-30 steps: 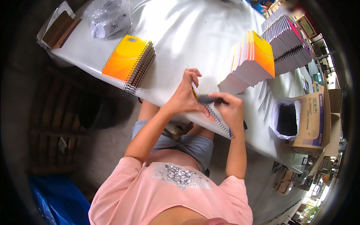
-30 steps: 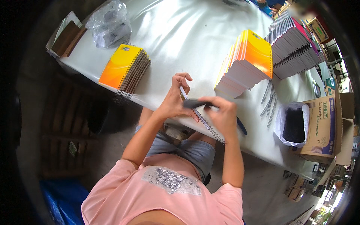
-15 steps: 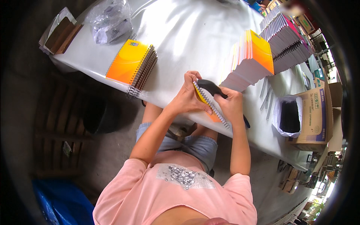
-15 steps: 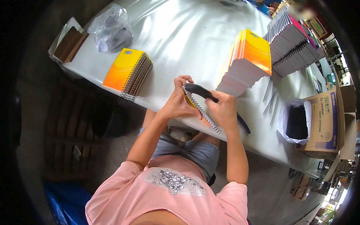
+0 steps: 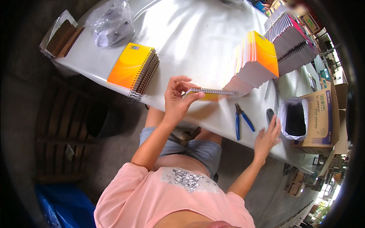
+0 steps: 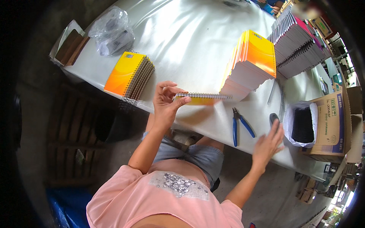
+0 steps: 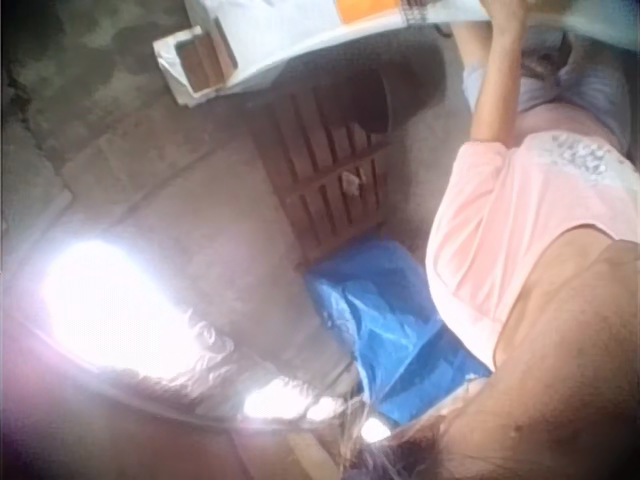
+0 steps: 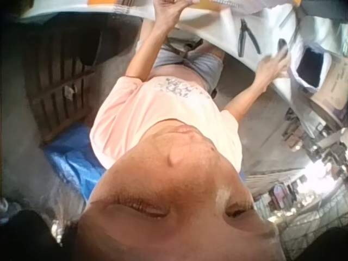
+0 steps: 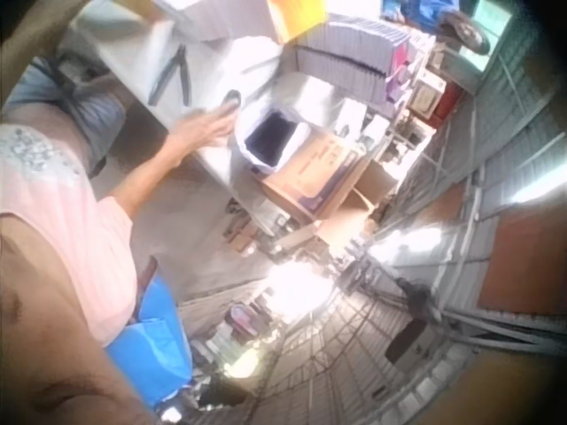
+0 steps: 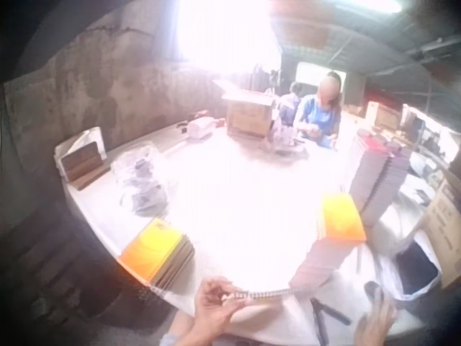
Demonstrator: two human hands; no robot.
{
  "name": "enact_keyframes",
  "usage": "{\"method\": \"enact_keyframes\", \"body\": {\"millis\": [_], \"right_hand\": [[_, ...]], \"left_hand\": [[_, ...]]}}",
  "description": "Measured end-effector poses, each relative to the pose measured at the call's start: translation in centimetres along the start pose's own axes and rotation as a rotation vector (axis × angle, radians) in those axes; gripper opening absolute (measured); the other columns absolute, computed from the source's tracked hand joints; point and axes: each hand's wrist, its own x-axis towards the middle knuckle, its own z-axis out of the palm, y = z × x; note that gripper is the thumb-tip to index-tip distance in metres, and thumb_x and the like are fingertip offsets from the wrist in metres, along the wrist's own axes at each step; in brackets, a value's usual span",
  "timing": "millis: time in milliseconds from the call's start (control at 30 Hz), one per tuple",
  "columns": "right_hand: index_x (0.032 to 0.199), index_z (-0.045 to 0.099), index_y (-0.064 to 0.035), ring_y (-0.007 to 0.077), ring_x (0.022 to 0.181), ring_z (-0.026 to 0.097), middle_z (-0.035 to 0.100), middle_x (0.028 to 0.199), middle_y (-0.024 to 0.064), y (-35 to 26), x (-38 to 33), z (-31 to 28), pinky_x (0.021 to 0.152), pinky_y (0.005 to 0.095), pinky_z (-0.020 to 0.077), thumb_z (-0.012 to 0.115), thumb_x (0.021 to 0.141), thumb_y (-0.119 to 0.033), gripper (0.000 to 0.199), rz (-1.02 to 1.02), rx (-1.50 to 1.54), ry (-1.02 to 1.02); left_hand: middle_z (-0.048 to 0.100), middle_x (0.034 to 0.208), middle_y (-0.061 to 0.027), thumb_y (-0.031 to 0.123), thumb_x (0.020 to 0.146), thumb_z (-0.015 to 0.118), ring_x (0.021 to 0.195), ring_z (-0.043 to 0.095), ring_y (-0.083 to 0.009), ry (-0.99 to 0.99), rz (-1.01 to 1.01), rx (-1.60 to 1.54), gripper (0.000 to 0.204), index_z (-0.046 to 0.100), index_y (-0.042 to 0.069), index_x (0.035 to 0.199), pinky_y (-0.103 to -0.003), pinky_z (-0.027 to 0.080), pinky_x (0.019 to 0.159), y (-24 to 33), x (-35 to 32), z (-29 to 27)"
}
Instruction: The person assembles notebooks by threading wire coils through pre-punched holes in paper stacks and covers, then uses a pair of pliers to trim and secure the ends of the coils.
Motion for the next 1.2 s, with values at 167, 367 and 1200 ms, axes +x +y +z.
{"method": "enact_keyframes", "body": {"millis": [167, 367, 1200], "right_hand": [[0.136, 0.041, -0.0176, 0.0322, 0.126, 0.036, 0.039, 0.137, 0.0114, -7.7, -3.5, 1.4, 0.097, 0.0597, 0.0279, 0.050, 0.090, -0.037, 0.050, -0.182, 0.058, -0.119], [0.124, 0.055, -0.0123, 0.0311, 0.103, 0.051, 0.056, 0.112, 0.0129, -11.5, -3.6, -1.7, 0.091, 0.0440, 0.0366, 0.057, 0.089, -0.022, 0.037, -0.251, 0.816, -0.034], [0.120, 0.052, -0.0044, 0.0174, 0.081, 0.058, 0.056, 0.106, 0.0104, -15.5, -4.1, -5.1, 0.070, 0.0290, 0.0464, 0.046, 0.096, -0.030, 0.035, -0.119, 1.755, -0.903]], "left_hand": [[0.062, 0.082, -0.0059, -0.008, 0.068, 0.075, 0.082, 0.061, -0.0145, 0.081, 0.254, 0.239, 0.058, 0.043, 0.005, 0.114, -0.027, 0.049, 0.076, 0.8, -0.6, -0.1], [0.067, 0.085, -0.0099, -0.007, 0.068, 0.075, 0.083, 0.057, -0.0131, 0.072, 0.418, 0.420, 0.077, 0.033, 0.001, 0.132, -0.026, 0.050, 0.073, 2.4, -1.1, 0.0], [0.065, 0.091, -0.0140, -0.020, 0.069, 0.063, 0.088, 0.058, -0.0155, 0.061, 0.603, 0.447, 0.095, 0.010, 0.005, 0.144, -0.028, 0.058, 0.070, 1.7, -1.9, -0.3]]}}
